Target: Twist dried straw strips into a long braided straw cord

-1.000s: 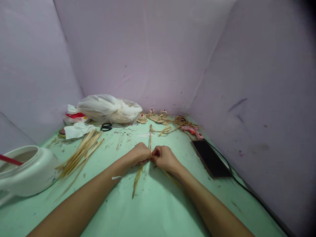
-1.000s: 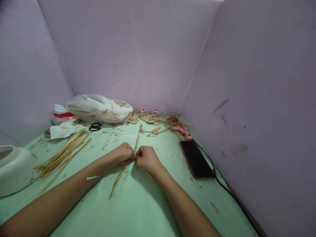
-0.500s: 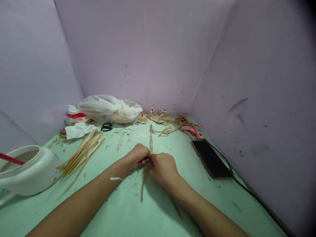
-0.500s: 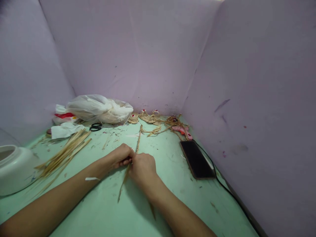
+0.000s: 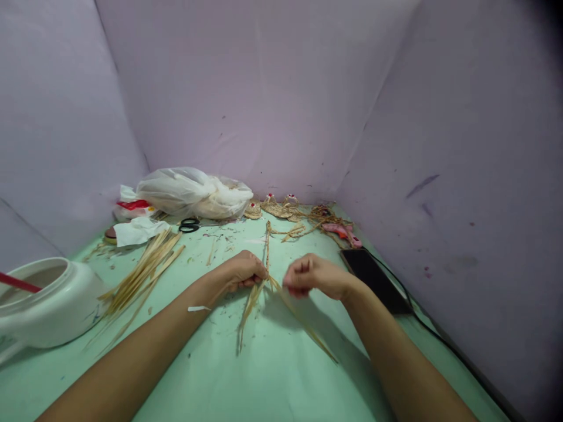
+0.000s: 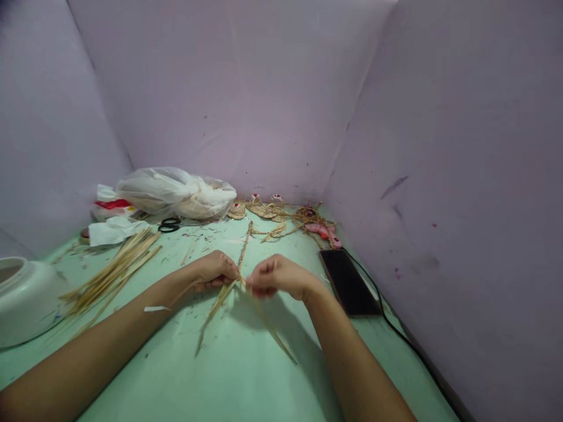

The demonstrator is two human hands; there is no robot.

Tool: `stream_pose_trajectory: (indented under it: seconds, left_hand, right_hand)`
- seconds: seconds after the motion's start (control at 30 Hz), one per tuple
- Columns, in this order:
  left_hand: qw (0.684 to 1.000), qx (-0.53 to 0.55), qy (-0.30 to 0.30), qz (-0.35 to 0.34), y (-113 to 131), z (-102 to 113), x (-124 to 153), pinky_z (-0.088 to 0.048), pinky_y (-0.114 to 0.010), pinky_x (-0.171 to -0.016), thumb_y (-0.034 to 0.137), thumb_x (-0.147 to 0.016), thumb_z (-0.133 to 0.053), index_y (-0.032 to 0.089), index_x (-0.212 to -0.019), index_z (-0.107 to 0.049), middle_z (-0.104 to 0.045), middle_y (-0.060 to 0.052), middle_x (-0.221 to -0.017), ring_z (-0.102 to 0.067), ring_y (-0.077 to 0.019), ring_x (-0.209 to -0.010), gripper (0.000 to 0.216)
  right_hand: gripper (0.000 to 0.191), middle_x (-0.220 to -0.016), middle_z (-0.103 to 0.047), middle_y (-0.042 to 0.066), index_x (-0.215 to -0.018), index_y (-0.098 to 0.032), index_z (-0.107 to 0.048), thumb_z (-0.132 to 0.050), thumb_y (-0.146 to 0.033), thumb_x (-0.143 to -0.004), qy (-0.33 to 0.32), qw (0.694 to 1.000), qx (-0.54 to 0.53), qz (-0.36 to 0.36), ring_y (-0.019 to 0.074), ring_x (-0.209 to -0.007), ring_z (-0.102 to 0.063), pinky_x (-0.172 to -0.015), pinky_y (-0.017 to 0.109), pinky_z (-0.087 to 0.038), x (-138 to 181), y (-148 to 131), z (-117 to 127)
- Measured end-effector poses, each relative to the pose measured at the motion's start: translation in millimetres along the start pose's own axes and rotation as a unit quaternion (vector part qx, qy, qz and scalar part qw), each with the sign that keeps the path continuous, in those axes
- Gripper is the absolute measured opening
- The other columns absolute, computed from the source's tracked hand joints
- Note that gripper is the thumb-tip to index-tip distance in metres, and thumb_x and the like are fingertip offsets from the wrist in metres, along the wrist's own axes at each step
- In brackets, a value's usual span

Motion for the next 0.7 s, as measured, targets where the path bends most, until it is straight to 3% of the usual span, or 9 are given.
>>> stream_pose_trajectory:
  seconds: [0.07,0.1,0.2,0.27,0.43,0.6,0.7]
  left_hand:
    - [1.0,0.005,-0.005,-0.004,1,-2,0,-0.012,-0.019,-0.034,0.027,-0.05,-0.058,0.014,-0.048,-0.047,-0.034,0.005,-0.035,-0.025,-0.0041,-0.031,0.017]
    - [1.0,0.006,-0.007,-0.006,1,-3,0,-0.012,-0.02,-0.034,0.026,-0.05,-0.056,0.014,-0.048,-0.047,-0.034,0.005,-0.034,-0.025,-0.0042,-0.031,0.016]
    - [1.0,0.005,-0.008,-0.01,0,-5,-2,-0.013,-0.02,-0.034,0.027,-0.05,-0.056,0.015,-0.048,-0.047,-0.033,0.005,-0.034,-0.024,-0.0043,-0.031,0.015]
    - [1.0,-0.004,-0.008,-0.008,-1,-5,-3,-0.013,-0.021,-0.035,0.027,-0.05,-0.056,0.015,-0.048,-0.047,-0.034,0.005,-0.035,-0.024,-0.0044,-0.031,0.015]
    - [0.997,-0.051,-0.026,-0.057,1,-5,-3,-0.015,-0.021,-0.037,0.015,-0.047,-0.048,0.013,-0.046,-0.049,-0.033,0.005,-0.037,-0.025,-0.0045,-0.035,0.002]
    - [0.991,-0.09,-0.029,-0.093,6,-3,-2,-0.016,-0.021,-0.039,0.013,-0.049,-0.048,0.012,-0.045,-0.049,-0.029,0.006,-0.036,-0.022,-0.0044,-0.038,0.004]
    - [0.985,-0.141,-0.002,-0.102,7,0,-1,-0.02,-0.021,-0.041,0.012,-0.05,-0.049,0.011,-0.047,-0.054,-0.034,0.004,-0.037,-0.027,-0.0055,-0.039,0.006]
  right_hand:
    - [0.012,-0.061,-0.059,0.001,-0.07,-0.013,-0.058,-0.064,-0.02,-0.063,0.149,0.982,-0.117,0.005,0.0065,-0.052,-0.052,-0.053,0.018,-0.041,-11,4,0]
    - [0.014,-0.063,-0.059,0.001,-0.073,-0.013,-0.057,-0.064,-0.017,-0.061,0.166,0.973,-0.16,-0.006,0.0072,-0.054,-0.053,-0.056,0.019,-0.043,-17,7,-5]
    - [0.018,-0.063,-0.058,0.001,-0.076,-0.013,-0.055,-0.063,-0.012,-0.059,0.088,0.971,-0.222,-0.017,0.0088,-0.054,-0.053,-0.057,0.023,-0.045,-31,13,-27]
    - [0.015,-0.058,-0.055,0.0,-0.073,-0.013,-0.056,-0.059,-0.009,-0.059,0.069,0.976,-0.206,-0.005,0.0069,-0.048,-0.048,-0.051,0.02,-0.041,-35,16,-35]
    - [0.012,-0.038,-0.037,-0.006,-0.053,-0.013,-0.053,-0.045,-0.004,-0.054,0.133,0.989,-0.056,-0.015,0.0032,-0.035,-0.026,-0.036,0.019,-0.016,-43,26,-30]
    - [0.01,-0.039,-0.042,-0.004,-0.048,-0.014,-0.049,-0.046,-0.013,-0.058,0.174,0.983,-0.056,-0.007,0.0033,-0.034,-0.025,-0.036,0.02,-0.013,-47,30,-27]
    - [0.008,-0.038,-0.043,-0.005,-0.048,-0.015,-0.048,-0.048,-0.015,-0.056,0.188,0.979,-0.071,-0.023,0.0033,-0.033,-0.024,-0.035,0.02,-0.013,-47,30,-28]
Point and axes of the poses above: each hand's wrist, its own x-axis away from the middle knuckle, its own z-axis out of the back of the hand, y = z × x, the point moved 2 cm from there along -x, towards the middle knuckle
